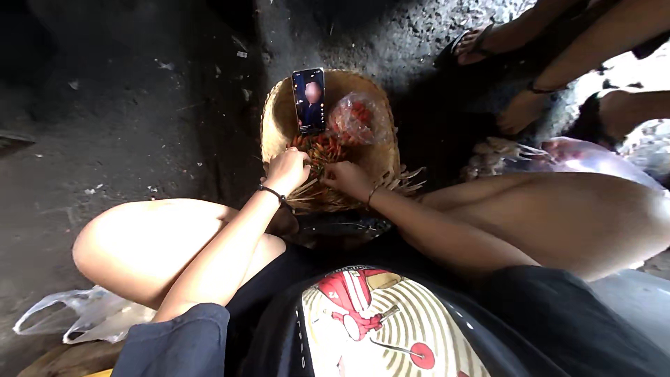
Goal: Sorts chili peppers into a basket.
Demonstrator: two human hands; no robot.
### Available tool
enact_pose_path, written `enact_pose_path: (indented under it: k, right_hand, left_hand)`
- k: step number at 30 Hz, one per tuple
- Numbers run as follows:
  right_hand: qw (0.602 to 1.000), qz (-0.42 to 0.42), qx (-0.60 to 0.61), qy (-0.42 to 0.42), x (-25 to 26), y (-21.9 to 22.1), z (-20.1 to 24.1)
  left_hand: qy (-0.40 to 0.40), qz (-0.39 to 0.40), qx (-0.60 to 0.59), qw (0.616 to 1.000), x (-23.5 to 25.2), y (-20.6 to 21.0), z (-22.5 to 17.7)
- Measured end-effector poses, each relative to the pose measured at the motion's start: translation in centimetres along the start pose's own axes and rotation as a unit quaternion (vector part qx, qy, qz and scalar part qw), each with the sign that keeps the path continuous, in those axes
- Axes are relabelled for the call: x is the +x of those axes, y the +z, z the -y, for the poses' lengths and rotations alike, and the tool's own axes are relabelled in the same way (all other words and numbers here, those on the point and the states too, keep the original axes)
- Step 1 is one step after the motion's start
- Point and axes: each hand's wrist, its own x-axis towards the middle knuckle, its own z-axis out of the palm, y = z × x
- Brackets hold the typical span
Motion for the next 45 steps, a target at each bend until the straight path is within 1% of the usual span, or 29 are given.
enact_pose_path:
  k: [3,6,8,11,13,15,18,21,24,26,33,39,42,45]
  right_hand:
    - [0.999,0.014,-0.046,0.005,-0.4,0.5,0.2]
    - [0.996,0.023,-0.080,0.023,-0.6,0.6,0.9]
    - [0.996,0.022,-0.084,0.027,-0.7,0.9,1.1]
    - [0.997,-0.004,-0.074,0.028,-0.4,1.1,0.8]
    - [0.997,-0.012,-0.067,0.048,-0.4,1.0,0.8]
    - [0.995,-0.013,-0.071,0.073,-0.5,0.3,1.0]
    - [0.994,-0.005,-0.072,0.078,-0.7,-1.4,1.7]
    - [0.998,0.024,-0.032,0.056,-0.8,-3.2,1.7]
    - [0.999,0.007,0.044,0.001,-0.6,-4.4,1.0]
    - [0.996,0.003,0.085,-0.018,-0.6,-4.8,0.6]
    - [0.988,-0.020,0.152,0.006,-0.4,-5.4,0.4]
    - [0.960,-0.062,0.271,-0.034,-0.2,-5.3,0.5]
    - [0.955,-0.090,0.279,-0.031,-0.1,-5.0,0.3]
    - [0.955,-0.102,0.276,-0.028,-0.3,-5.0,0.7]
  left_hand:
    - [0.003,0.008,0.007,1.000,-0.1,0.2,-0.1]
    - [0.016,-0.002,0.000,1.000,-0.1,0.4,-0.1]
    - [0.027,-0.007,-0.004,1.000,-0.1,0.7,-0.1]
    - [0.045,-0.014,-0.010,0.999,0.2,0.6,0.0]
    - [0.051,-0.014,-0.019,0.998,0.1,0.8,0.0]
    - [0.071,-0.018,-0.029,0.997,0.1,1.0,0.0]
    - [0.126,-0.027,-0.061,0.990,0.4,1.4,0.2]
    - [0.150,-0.002,-0.107,0.983,0.5,1.5,0.1]
    - [0.127,0.028,-0.134,0.982,0.1,0.8,-0.4]
    - [0.119,0.031,-0.150,0.981,0.1,0.6,-0.5]
    - [0.106,0.016,-0.201,0.974,0.3,0.5,-0.2]
    - [0.082,-0.014,-0.320,0.944,0.2,0.1,-0.3]
    - [0.094,-0.026,-0.331,0.938,0.4,0.3,-0.2]
    - [0.093,-0.030,-0.330,0.939,0.3,0.3,-0.3]
